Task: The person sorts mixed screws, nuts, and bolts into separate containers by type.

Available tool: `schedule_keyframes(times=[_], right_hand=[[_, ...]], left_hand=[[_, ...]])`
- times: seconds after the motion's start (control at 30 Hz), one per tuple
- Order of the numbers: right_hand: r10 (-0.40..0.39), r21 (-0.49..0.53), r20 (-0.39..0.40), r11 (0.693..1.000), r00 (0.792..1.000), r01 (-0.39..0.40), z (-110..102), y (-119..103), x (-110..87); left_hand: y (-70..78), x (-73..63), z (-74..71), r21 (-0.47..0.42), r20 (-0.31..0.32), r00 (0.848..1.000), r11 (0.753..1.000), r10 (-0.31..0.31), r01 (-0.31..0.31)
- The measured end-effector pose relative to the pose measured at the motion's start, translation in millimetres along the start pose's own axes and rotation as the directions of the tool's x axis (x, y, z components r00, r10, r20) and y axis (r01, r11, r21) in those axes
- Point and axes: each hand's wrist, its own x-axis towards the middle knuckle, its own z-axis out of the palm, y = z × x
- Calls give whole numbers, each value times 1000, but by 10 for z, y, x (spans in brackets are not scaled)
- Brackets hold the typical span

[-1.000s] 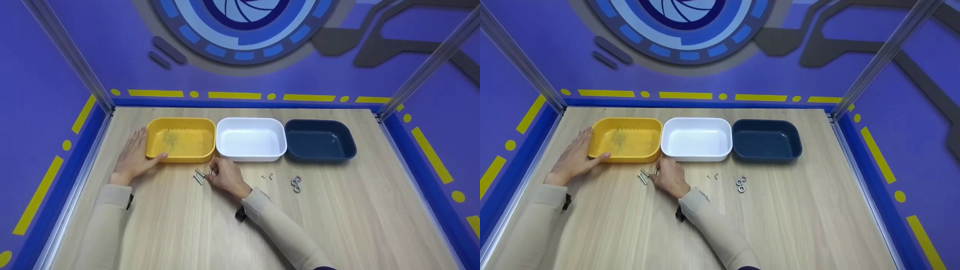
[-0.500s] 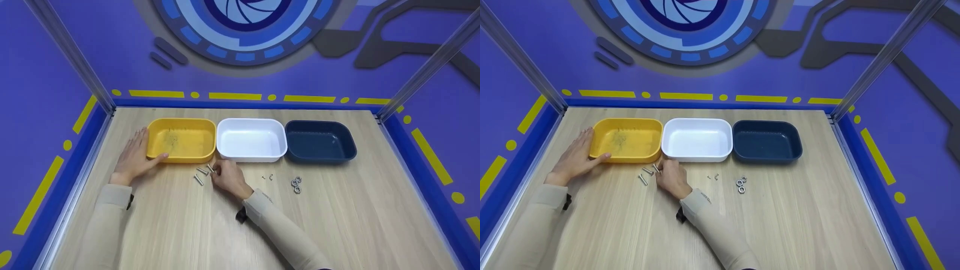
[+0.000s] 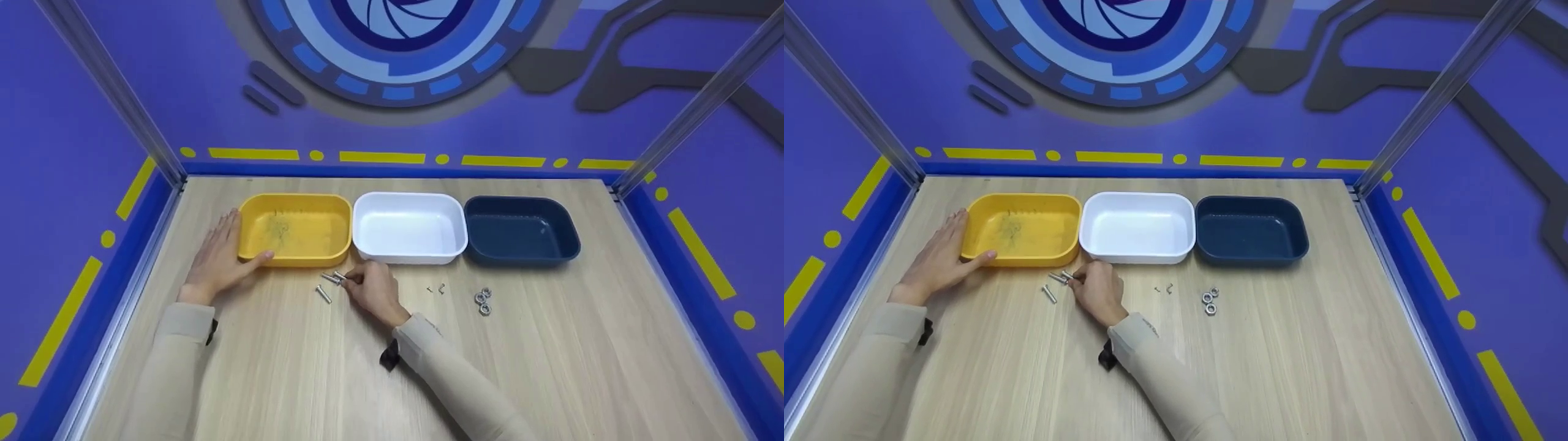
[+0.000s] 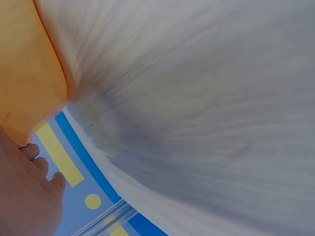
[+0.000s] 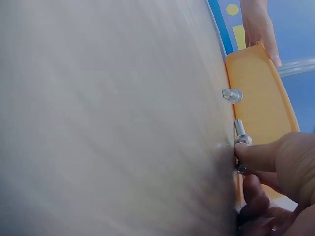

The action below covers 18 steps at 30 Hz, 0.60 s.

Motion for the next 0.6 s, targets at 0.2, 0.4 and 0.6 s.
schedule_keyframes(times=[0.2, 0.4, 0.6], right_hand=[[34, -19, -5, 999, 999, -34, 13, -13, -6], [25, 1, -4, 1000, 1000, -25, -10, -35, -27], [-21, 12, -19, 1000, 1000, 22, -78, -112, -76]], left_hand=[[-7, 5, 8, -5, 1, 1000, 1000, 6, -6], [-11, 11, 12, -3, -5, 1000, 1000, 9, -9], [-32, 9, 13, 15, 6, 1000, 1000, 4, -4]])
